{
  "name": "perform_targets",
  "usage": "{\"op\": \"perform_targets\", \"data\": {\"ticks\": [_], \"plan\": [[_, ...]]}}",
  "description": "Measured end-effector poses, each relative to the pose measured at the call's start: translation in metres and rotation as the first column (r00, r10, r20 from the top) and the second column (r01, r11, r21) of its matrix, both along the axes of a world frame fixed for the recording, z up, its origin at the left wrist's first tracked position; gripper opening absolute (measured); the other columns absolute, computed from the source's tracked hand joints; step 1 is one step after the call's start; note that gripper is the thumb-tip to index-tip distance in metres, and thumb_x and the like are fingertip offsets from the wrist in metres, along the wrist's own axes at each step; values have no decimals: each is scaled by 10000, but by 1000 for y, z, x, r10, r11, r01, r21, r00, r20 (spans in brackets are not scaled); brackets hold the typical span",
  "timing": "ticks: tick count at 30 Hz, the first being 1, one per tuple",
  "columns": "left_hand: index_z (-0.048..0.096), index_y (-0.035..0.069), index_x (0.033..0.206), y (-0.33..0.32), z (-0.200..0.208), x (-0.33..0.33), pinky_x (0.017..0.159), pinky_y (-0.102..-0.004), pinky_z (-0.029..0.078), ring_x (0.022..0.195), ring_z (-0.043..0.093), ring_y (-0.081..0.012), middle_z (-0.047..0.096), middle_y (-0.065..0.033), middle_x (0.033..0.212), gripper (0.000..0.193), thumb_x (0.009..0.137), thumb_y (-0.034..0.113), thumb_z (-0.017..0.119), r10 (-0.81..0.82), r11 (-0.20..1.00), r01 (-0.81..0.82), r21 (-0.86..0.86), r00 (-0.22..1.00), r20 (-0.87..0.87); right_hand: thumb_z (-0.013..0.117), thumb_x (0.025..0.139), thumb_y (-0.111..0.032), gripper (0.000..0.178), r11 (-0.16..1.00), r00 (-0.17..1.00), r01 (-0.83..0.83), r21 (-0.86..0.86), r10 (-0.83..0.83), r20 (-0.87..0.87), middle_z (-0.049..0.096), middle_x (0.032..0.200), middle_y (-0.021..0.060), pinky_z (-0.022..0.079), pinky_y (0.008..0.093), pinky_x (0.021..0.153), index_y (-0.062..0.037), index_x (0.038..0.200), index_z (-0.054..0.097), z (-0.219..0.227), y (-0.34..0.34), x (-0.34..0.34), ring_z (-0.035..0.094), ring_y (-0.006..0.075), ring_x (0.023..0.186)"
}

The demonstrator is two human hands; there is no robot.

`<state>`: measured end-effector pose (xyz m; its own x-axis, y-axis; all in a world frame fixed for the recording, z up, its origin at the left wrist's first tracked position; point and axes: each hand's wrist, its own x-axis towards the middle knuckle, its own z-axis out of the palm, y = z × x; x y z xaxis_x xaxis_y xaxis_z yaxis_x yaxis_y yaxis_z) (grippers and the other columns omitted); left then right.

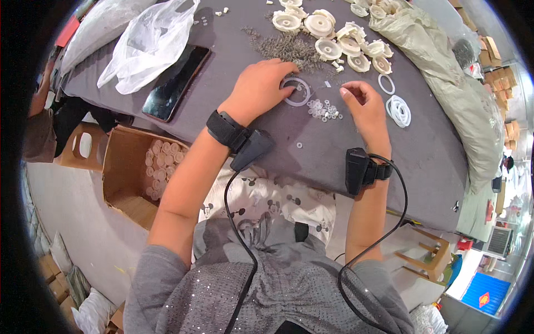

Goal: Assembling small metal components and rings onto white plastic circular housings at a workstation.

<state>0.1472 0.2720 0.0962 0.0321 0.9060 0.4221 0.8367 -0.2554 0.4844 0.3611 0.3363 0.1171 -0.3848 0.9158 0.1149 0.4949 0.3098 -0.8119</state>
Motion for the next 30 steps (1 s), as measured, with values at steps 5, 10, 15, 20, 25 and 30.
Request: {"op": "perform_targets", "data": {"ticks": [5, 10, 15, 20, 25, 30], "plan": [[581, 68, 932, 4, -3, 0, 667, -357, 444, 748, 548, -266, 553, -94, 795, 231, 703, 91, 605, 3, 1000, -4, 30, 999, 35, 601, 770, -171, 237, 999, 999, -9, 45, 11, -43, 606, 815, 77, 448, 269, 672, -4, 936, 576, -7, 4, -3, 561, 144, 727], [592, 52, 883, 5, -4, -1, 675, -366, 445, 769, 549, -297, 563, -115, 803, 178, 706, 69, 572, 24, 1000, -23, -13, 994, 102, 607, 766, -163, 273, 995, 1000, 5, 103, -4, -10, 591, 876, 90, 453, 277, 675, -12, 989, 561, -16, 20, -5, 561, 150, 729], [592, 53, 858, 5, -4, -4, 679, -370, 445, 773, 551, -305, 567, -115, 803, 164, 698, 67, 561, 19, 1000, -18, -8, 996, 83, 613, 747, -149, 317, 968, 998, -12, 250, -3, 60, 565, 964, 130, 450, 297, 720, -57, 1047, 565, -6, 48, -7, 559, 193, 812], [593, 61, 851, 5, -5, -2, 673, -369, 447, 764, 553, -304, 569, -109, 805, 166, 689, 68, 560, -1, 999, 5, -39, 996, 86, 628, 726, -186, 288, 868, 949, -121, 481, -42, 314, 521, 962, 129, 411, 358, 801, -161, 1013, 613, -22, 85, -27, 503, 279, 908], [594, 65, 865, 3, 0, -3, 661, -341, 456, 729, 559, -273, 564, -96, 821, 181, 685, 74, 574, 12, 1000, -13, 6, 985, 173, 640, 736, -230, 191, 807, 938, -88, 585, -131, 321, 516, 950, 111, 391, 356, 793, -117, 890, 642, -21, 81, -36, 475, 272, 946], [583, 73, 969, 2, 8, -1, 665, -297, 458, 728, 569, -224, 572, -78, 867, 263, 707, 64, 596, 34, 989, -82, 124, 937, 347, 610, 793, -201, 200, 934, 993, -2, 358, 45, -111, 560, 893, 56, 405, 273, 726, -27, 891, 617, -5, 66, -35, 523, 153, 819]]}}
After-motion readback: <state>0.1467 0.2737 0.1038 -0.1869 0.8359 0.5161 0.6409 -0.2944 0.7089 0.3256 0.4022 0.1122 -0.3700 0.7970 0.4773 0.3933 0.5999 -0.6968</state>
